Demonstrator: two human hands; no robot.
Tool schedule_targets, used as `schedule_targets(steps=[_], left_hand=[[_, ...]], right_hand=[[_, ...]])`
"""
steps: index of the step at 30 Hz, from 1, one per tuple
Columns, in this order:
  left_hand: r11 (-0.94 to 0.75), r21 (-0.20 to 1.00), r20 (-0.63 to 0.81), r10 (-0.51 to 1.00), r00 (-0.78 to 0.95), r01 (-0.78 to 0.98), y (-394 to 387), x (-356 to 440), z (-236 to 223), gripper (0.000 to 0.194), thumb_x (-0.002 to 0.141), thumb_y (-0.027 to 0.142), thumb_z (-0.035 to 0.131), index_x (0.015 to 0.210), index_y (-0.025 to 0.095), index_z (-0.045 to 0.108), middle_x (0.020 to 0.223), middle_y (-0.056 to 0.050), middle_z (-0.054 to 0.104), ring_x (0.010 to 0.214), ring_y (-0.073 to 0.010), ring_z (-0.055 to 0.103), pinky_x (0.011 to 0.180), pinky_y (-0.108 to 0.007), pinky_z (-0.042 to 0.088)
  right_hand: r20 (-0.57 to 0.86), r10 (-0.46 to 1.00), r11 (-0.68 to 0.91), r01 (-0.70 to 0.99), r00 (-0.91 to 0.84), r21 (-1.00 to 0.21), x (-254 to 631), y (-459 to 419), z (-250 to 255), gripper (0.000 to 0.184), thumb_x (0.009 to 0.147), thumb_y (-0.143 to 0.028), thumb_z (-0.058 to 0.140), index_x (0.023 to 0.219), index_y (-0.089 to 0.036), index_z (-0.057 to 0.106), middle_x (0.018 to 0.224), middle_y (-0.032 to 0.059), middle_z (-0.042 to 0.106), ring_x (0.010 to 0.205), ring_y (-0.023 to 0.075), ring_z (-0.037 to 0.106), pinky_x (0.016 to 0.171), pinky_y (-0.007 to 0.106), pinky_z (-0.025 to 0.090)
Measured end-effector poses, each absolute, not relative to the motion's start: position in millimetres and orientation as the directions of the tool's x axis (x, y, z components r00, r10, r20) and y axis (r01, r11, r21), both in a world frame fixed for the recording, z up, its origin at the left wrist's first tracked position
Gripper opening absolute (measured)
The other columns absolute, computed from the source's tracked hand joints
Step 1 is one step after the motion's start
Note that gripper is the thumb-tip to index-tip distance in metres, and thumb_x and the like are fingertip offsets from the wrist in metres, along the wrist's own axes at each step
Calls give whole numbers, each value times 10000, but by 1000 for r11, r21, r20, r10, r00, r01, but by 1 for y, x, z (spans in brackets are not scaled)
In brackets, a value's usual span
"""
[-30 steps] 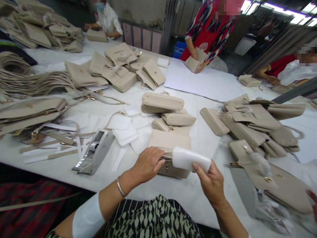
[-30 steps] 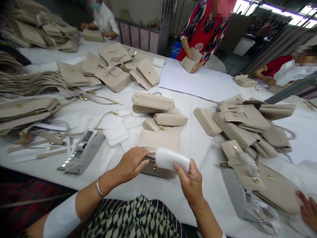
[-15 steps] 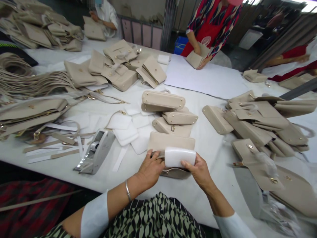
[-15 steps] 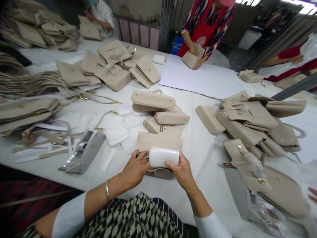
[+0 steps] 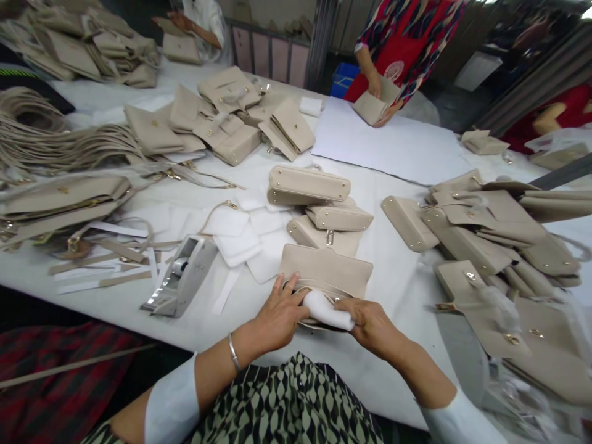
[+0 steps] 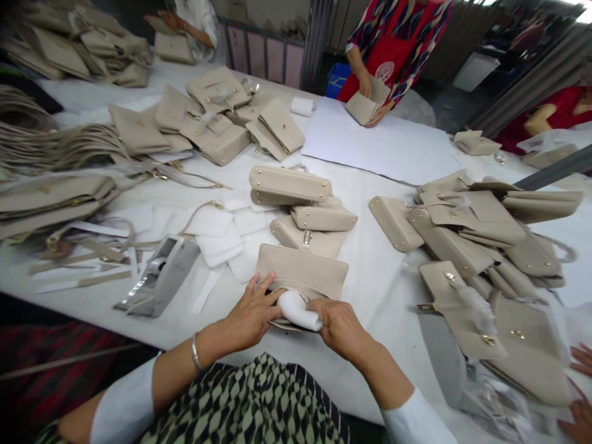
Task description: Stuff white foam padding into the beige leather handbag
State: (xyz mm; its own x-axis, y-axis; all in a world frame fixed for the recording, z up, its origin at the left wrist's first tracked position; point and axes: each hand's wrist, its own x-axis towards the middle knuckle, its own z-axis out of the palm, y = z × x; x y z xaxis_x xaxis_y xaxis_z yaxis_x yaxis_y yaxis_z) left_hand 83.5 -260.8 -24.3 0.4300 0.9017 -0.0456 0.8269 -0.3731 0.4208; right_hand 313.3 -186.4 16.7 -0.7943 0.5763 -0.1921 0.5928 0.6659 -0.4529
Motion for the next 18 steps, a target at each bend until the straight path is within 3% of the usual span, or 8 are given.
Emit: schedule_targets(steps=[4,10,15,18], left_hand=[[-392,448,-49,886,460,803,-265,83,-27,174,744,160,578,881,231,659,1380,-27,432,1395,-345,22,1095,-601,-21],[-403,441,-82,872,483,802,-270,78,-27,81,737,233,605,777,194,664,1429,-54,372,1395,-346,17,1080,-605,-35],[-400,374,-107,878,467,837,-267,80,-11,171,726,199,559,866,179,656,1334,-89,481,1322,-315,246,1031,-533,197],[-339,345,-125,908,401,875,-261,79,-1,170,706,252,579,825,159,656,1034,-110,638,1088,-293,443,908,-465,311]], right_hand=[[-452,464,680,634,-762,-369,295,-166,38,308,700,-68,463,938,-204,603,811,29,685,767,173,625,652,239,385],[-522,390,708,610,-758,-356,262,-159,27,314,739,-110,488,1019,-206,593,915,48,702,859,181,639,695,238,406],[-522,491,782,617,-698,-90,252,-185,16,369,741,-81,460,1104,-108,518,853,123,700,785,231,662,651,284,451],[-467,576,766,642,-671,22,257,-197,20,281,747,-65,451,1014,-109,524,821,140,684,748,238,657,628,285,450]])
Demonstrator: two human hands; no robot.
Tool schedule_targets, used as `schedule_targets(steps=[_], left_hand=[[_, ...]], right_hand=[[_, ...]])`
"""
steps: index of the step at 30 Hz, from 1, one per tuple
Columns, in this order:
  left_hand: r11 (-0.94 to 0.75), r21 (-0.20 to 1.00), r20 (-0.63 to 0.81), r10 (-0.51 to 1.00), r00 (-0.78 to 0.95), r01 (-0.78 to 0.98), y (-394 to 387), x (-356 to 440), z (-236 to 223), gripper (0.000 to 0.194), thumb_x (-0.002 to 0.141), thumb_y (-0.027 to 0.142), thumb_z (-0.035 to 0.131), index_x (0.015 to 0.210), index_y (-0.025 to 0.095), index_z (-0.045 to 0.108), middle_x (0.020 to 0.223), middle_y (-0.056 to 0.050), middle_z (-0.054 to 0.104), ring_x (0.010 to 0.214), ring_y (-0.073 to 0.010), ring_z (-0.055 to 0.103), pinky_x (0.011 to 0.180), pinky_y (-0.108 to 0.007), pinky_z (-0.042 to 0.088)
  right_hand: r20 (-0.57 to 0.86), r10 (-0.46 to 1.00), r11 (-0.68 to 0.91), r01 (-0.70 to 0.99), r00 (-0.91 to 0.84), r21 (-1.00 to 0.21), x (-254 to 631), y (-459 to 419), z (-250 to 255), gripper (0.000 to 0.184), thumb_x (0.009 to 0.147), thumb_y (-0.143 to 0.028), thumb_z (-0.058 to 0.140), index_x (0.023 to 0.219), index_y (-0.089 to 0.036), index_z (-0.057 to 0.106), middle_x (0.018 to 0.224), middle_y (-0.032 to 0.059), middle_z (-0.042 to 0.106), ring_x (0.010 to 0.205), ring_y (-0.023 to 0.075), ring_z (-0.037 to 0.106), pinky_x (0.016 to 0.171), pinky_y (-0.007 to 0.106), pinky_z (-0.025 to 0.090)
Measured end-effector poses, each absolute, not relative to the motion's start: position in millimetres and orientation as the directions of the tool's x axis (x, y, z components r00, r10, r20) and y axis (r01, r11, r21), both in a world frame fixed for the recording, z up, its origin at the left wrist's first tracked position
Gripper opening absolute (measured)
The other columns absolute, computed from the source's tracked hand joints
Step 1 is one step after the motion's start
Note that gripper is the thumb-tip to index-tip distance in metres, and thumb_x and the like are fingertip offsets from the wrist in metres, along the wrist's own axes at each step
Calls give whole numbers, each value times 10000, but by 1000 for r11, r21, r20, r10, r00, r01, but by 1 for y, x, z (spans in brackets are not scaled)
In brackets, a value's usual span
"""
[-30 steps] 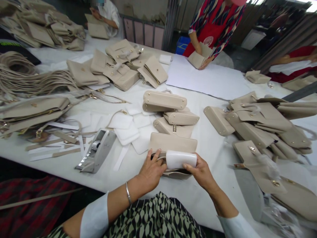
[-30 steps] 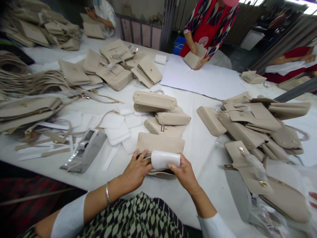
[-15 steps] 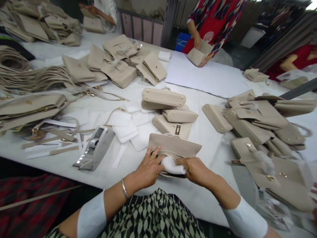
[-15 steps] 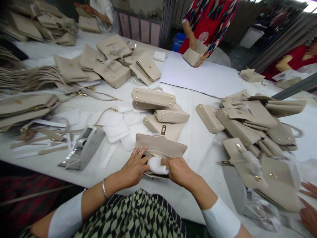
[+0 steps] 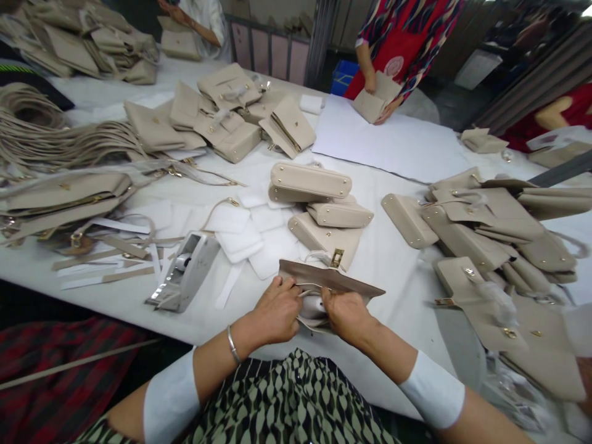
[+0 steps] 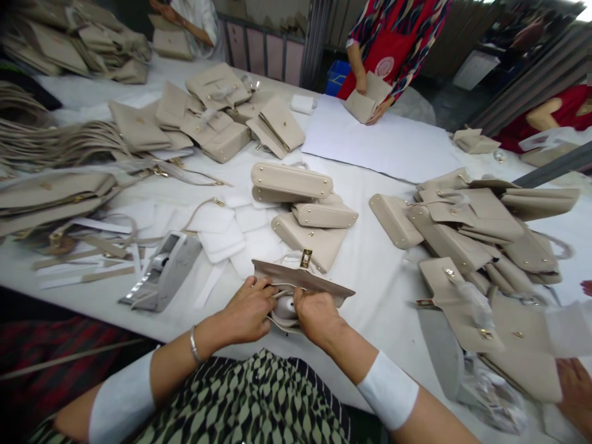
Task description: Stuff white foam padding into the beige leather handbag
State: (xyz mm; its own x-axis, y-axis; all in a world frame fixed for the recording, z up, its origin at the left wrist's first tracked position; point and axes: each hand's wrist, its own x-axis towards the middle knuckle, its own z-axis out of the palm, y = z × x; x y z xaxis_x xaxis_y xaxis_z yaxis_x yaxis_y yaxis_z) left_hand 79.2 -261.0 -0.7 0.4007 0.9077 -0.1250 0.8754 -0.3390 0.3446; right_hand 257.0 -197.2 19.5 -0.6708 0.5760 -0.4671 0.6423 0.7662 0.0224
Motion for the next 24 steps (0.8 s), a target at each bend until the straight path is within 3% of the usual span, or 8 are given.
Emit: schedule_targets(steps=[4,7,12,16,24], left_hand=[[-310,316,-104,928,358,897,-250,78,1,262,793,348,519,729,145,671,744,-109,647,893,-264,480,807,-434,319],[-289,297,-85,942,326,910,-242,82,-6,344,860,365,469,716,140,686,723,-116,653,881,-261,482,796,-432,304],[-262,251,-97,951,293,932,-237,93,-16,203,812,185,526,689,141,681,731,-106,645,880,-267,480,767,-425,291],[-259,259,-126,946,298,931,-240,94,-13,187,805,157,512,728,144,681,809,-120,643,917,-279,469,786,-441,280],[-251,300,-138,943,302,920,-237,94,-10,197,808,120,483,870,178,660,829,-99,651,934,-264,463,762,-413,274]], right_hand=[[-414,669,700,711,-617,72,268,-206,28,199,755,-109,465,944,-143,519,824,131,672,735,260,649,616,312,445],[-417,712,647,759,-565,77,272,-210,31,138,786,-155,458,914,-151,508,779,115,670,705,255,650,597,306,431],[-413,735,613,787,-538,65,274,-216,25,115,805,-195,474,914,-161,488,787,100,666,706,230,646,604,288,410],[-354,752,610,790,-555,57,276,-220,20,126,796,-210,492,910,-157,499,764,102,654,715,235,631,633,299,411],[-390,533,782,613,-751,-110,257,-199,20,227,836,-141,419,1038,-157,522,880,104,678,800,208,635,692,281,441]])
